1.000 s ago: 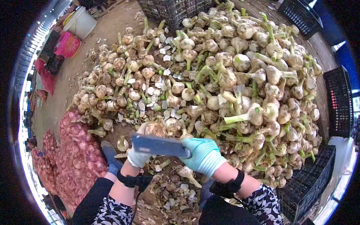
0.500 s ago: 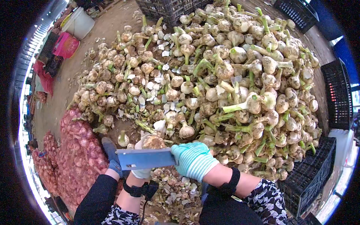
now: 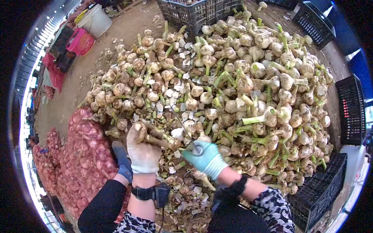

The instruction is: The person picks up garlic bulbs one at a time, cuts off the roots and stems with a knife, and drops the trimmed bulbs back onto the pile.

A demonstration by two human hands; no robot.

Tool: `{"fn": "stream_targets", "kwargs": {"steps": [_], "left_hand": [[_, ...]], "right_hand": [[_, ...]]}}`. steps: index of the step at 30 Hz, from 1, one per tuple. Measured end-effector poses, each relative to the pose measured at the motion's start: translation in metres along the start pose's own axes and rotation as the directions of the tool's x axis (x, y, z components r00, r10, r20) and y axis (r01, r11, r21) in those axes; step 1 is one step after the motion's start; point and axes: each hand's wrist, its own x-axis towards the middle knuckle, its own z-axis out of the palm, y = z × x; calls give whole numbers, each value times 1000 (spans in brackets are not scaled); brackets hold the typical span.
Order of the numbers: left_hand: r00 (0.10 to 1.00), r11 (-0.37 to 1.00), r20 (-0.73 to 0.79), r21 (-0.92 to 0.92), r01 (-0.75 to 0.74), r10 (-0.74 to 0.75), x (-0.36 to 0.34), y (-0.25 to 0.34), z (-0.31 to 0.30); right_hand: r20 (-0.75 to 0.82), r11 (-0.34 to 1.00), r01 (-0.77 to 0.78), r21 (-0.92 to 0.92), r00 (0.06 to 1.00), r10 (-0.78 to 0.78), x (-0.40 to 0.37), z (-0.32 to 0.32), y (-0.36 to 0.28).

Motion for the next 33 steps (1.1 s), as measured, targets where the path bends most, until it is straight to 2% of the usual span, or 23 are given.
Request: {"fn": "stream_targets", "kwargs": {"steps": [1,2,3,4,5,8,10,15,17,18,19,20,21,22,23,24,25,26,27,28,29,31,33], "left_hand": [[996,983,-66,-179,39,-52,4,-3,8],[994,953,-100,-302,12,-44,10,-7,10],[994,952,-100,-305,13,-45,11,-10,13],[992,934,-114,-358,3,-47,11,-13,17],[990,913,-128,-408,-6,-51,10,-16,19],[993,911,-114,-412,-11,-39,15,-23,0],[986,931,-160,-364,-27,-34,11,-20,-7],[969,957,-215,-283,55,-119,-5,2,-26],[921,787,-234,-606,114,-313,-17,12,-2],[979,834,-63,-535,133,-196,-21,19,7],[989,880,121,-456,132,-85,-25,28,17],[950,935,297,-354,20,92,-24,35,41],[852,956,468,-271,-113,233,-22,33,70],[882,980,429,-111,-164,196,-28,19,101],[909,979,384,55,-196,160,-29,3,125],[763,830,612,303,-468,207,-15,-6,132],[573,547,808,421,-724,138,5,-14,138],[534,193,836,508,-839,123,33,-11,136],[503,-189,859,512,-838,95,64,-6,127],[594,-453,800,500,-738,-83,92,-8,118],[696,-682,682,401,-612,-224,120,-17,103],[562,-715,706,113,-690,-431,171,-50,53],[452,-705,788,33,-708,-417,206,-79,5]], "right_hand": [[49,997,-75,-6,996,75,-1,9,-3],[59,985,-80,155,996,71,-6,22,3],[73,946,-85,313,995,65,-10,36,8],[71,936,-140,323,990,124,-13,45,1],[20,965,-74,252,997,72,-10,56,6],[2,921,-107,375,993,114,-8,65,14],[2,972,-131,198,991,133,-8,70,36],[60,991,-137,9,989,136,-14,73,51],[165,985,-171,-15,971,171,-15,65,34],[141,885,-430,176,901,410,-16,59,42],[101,850,-509,135,860,500,-17,60,83],[88,886,-425,186,905,416,-21,57,90],[73,909,-346,234,938,338,-24,52,95],[134,923,-375,83,922,363,-19,26,49],[116,940,-305,155,950,289,-13,10,38],[-17,946,-204,250,976,215,-7,-2,44],[-158,941,-84,328,977,142,-2,-15,49],[-188,903,-173,393,946,263,-7,-29,45],[-205,851,-255,459,901,381,-14,-40,42],[-241,931,-188,313,932,269,-18,-47,50],[-231,893,-183,412,927,297,-22,-45,47],[-100,840,-321,437,911,400,-22,-46,43],[-130,856,-327,401,904,407,-15,-43,48]]}}
